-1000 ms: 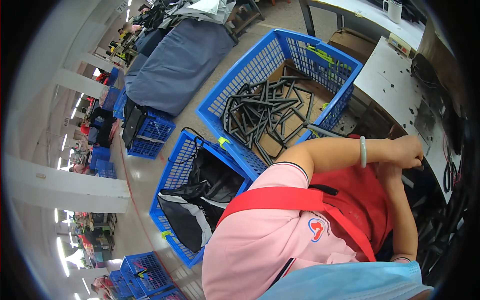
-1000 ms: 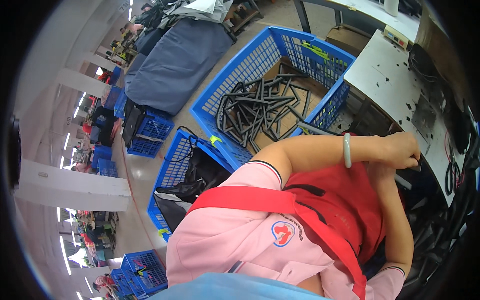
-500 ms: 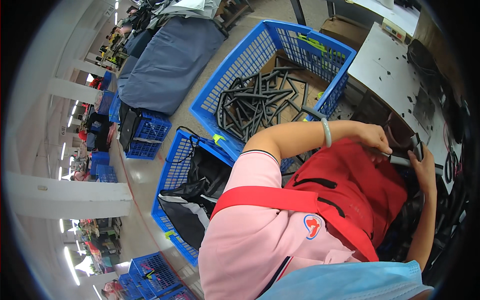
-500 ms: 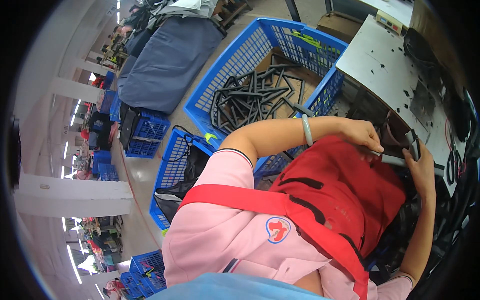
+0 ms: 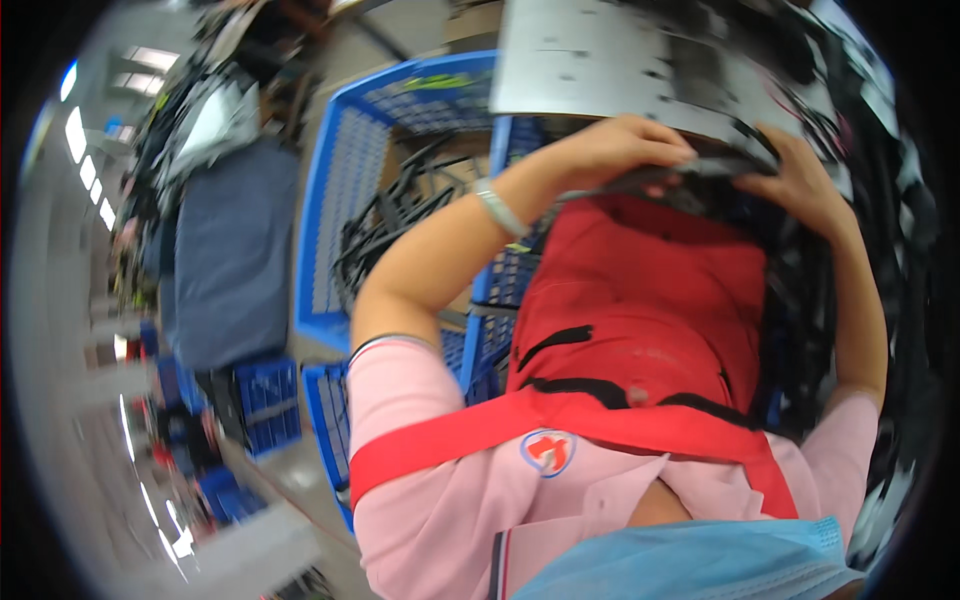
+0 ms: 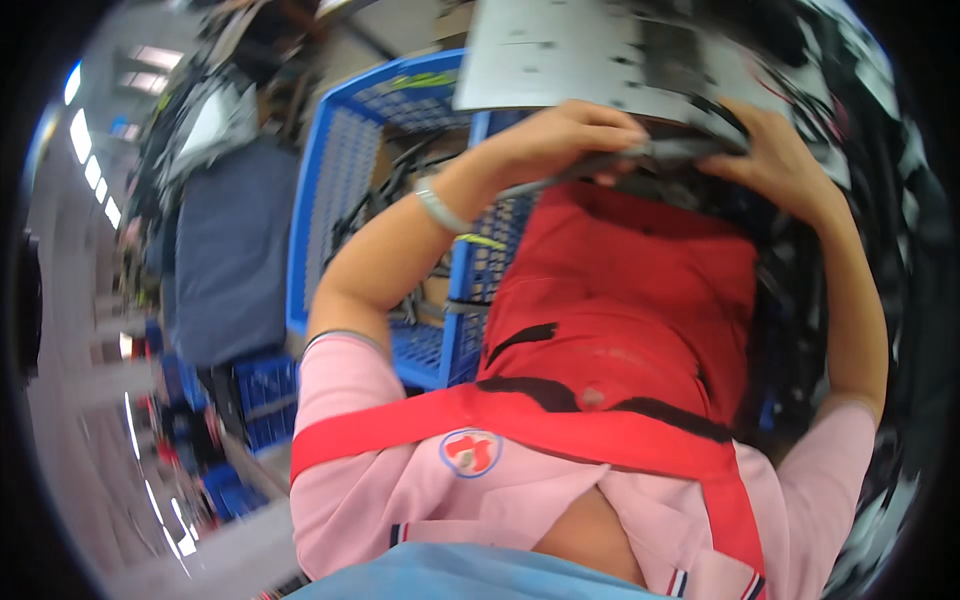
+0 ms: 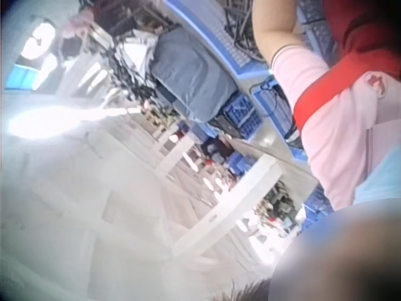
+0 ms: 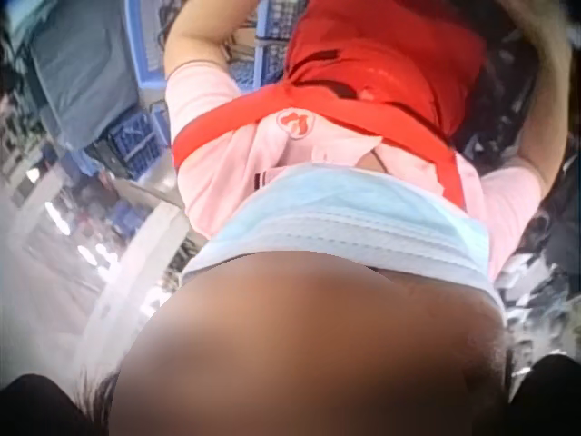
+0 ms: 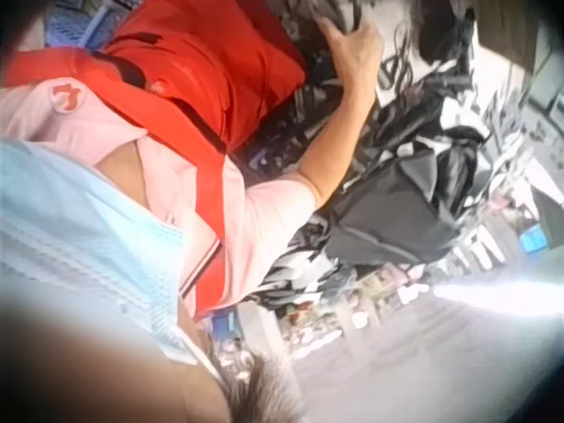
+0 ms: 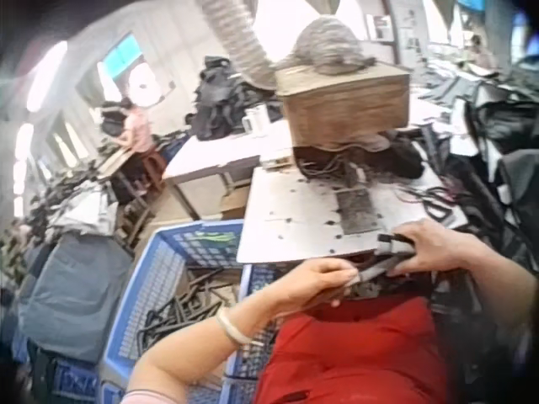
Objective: The person is sewing and processing black fabric strips using an industrial sewing machine.
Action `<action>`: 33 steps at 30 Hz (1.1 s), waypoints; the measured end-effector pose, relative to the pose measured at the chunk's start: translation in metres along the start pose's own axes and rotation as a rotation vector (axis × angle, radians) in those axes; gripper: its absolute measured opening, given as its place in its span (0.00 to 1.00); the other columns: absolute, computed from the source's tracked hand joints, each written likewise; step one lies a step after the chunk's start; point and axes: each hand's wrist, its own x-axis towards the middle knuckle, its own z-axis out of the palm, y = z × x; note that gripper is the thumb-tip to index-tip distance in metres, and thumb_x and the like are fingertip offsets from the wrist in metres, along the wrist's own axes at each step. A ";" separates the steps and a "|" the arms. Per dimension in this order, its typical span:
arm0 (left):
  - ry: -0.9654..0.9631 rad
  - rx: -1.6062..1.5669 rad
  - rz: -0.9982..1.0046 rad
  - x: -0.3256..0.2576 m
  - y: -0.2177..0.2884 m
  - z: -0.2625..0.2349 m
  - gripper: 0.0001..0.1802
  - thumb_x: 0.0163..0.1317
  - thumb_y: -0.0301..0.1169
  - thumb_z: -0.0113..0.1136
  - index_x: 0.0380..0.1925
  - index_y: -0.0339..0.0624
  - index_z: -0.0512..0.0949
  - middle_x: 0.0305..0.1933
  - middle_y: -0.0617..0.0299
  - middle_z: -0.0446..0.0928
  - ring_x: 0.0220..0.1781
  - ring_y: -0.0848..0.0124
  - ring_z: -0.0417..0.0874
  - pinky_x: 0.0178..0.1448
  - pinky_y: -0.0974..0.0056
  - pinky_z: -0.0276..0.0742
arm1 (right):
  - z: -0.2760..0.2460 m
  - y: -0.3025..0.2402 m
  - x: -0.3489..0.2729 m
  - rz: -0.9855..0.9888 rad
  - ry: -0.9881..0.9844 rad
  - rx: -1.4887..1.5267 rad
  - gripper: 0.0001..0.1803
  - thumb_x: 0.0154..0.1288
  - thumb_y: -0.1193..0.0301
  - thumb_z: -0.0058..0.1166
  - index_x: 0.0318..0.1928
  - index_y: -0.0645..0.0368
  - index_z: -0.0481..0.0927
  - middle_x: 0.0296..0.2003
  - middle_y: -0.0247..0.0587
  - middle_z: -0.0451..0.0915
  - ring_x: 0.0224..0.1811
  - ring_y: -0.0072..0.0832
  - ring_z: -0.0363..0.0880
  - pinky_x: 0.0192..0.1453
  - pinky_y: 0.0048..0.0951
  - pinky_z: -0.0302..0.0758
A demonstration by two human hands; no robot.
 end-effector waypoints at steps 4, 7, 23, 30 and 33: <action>-0.046 0.174 -0.044 0.006 0.020 0.004 0.14 0.64 0.36 0.62 0.41 0.36 0.83 0.29 0.62 0.81 0.25 0.75 0.77 0.31 0.71 0.74 | -0.005 0.010 -0.015 -0.137 0.164 -0.213 0.31 0.51 0.65 0.67 0.54 0.67 0.74 0.43 0.58 0.80 0.48 0.51 0.78 0.53 0.38 0.73; 0.195 0.773 0.199 0.017 0.048 0.018 0.14 0.64 0.35 0.63 0.41 0.33 0.84 0.27 0.66 0.81 0.28 0.81 0.76 0.34 0.73 0.73 | -0.014 0.016 -0.014 -0.045 0.177 -0.213 0.32 0.53 0.60 0.67 0.53 0.66 0.74 0.43 0.58 0.80 0.48 0.51 0.78 0.52 0.40 0.74; 0.377 0.692 0.343 0.107 0.060 -0.014 0.16 0.61 0.37 0.64 0.39 0.33 0.85 0.24 0.64 0.81 0.22 0.80 0.74 0.28 0.72 0.70 | -0.060 0.042 0.026 0.146 0.204 -0.081 0.36 0.48 0.55 0.69 0.54 0.65 0.77 0.43 0.58 0.82 0.46 0.46 0.81 0.50 0.39 0.75; 0.388 0.671 0.306 0.117 0.061 -0.020 0.16 0.61 0.36 0.65 0.40 0.33 0.85 0.26 0.62 0.82 0.21 0.80 0.74 0.28 0.72 0.71 | -0.053 0.072 0.037 -0.174 0.300 -0.145 0.37 0.47 0.53 0.70 0.55 0.64 0.78 0.43 0.58 0.82 0.46 0.45 0.82 0.51 0.38 0.75; 0.402 0.694 0.331 0.122 0.063 -0.025 0.16 0.61 0.36 0.64 0.41 0.33 0.85 0.26 0.60 0.83 0.22 0.79 0.75 0.28 0.72 0.71 | -0.060 0.069 0.046 0.125 0.193 -0.121 0.38 0.47 0.53 0.70 0.55 0.65 0.78 0.44 0.58 0.82 0.47 0.45 0.81 0.52 0.38 0.75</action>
